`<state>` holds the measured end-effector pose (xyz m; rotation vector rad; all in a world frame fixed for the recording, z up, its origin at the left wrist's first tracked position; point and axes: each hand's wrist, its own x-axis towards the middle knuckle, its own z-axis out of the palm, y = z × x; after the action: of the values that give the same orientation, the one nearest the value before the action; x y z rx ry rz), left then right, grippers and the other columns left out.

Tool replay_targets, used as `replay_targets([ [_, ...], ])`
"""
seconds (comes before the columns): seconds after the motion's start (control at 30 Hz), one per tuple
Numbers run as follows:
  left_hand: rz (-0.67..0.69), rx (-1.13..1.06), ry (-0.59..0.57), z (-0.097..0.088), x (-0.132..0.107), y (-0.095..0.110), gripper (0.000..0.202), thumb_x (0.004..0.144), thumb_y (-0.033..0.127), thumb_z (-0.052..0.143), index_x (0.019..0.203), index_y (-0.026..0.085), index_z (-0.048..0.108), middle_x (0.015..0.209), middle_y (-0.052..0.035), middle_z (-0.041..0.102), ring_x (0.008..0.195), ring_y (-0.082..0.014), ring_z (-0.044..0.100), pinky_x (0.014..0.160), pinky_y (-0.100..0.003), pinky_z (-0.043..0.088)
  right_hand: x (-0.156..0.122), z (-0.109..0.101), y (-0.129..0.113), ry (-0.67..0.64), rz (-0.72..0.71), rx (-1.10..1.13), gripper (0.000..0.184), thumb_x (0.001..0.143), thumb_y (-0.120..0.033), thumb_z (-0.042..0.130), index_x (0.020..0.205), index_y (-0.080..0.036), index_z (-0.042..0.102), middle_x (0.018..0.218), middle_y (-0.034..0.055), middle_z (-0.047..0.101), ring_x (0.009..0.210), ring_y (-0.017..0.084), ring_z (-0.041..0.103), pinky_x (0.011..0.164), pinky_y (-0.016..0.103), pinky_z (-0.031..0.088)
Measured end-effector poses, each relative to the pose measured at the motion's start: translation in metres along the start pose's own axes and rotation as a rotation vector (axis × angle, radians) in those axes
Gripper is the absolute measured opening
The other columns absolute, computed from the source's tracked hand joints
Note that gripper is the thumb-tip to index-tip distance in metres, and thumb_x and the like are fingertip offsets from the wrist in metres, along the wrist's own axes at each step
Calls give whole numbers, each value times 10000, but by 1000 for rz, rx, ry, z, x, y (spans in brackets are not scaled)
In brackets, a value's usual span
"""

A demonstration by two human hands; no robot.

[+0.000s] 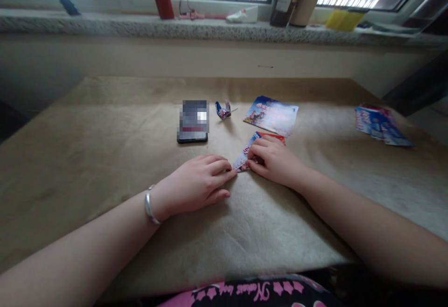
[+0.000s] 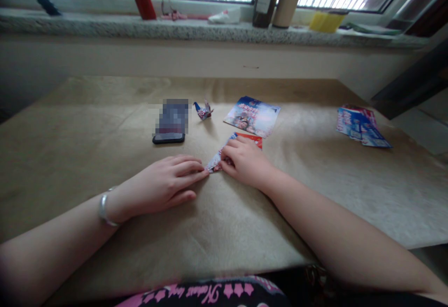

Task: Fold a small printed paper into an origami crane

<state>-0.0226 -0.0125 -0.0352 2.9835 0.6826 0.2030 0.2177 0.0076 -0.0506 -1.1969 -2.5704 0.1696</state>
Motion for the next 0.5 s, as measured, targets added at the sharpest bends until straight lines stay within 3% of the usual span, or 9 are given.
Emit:
replay_targets([
  [0.1,-16,38,16,0,1,1,391,923,365,446,1249,168,535,1140,-90,596,1096,-240,529,1034,-424,391,1,2,0,9,33,5,126,826,-277,562,756,-175,586,822,65,611,828,200,500,769,318,381],
  [0.5,-37,55,12,1,4,5,385,912,362,460,1212,135,546,1075,-104,611,1009,-239,558,884,-386,486,4,4,-1,12,66,-17,130,810,-284,582,735,-179,570,783,53,591,789,194,484,726,303,357],
])
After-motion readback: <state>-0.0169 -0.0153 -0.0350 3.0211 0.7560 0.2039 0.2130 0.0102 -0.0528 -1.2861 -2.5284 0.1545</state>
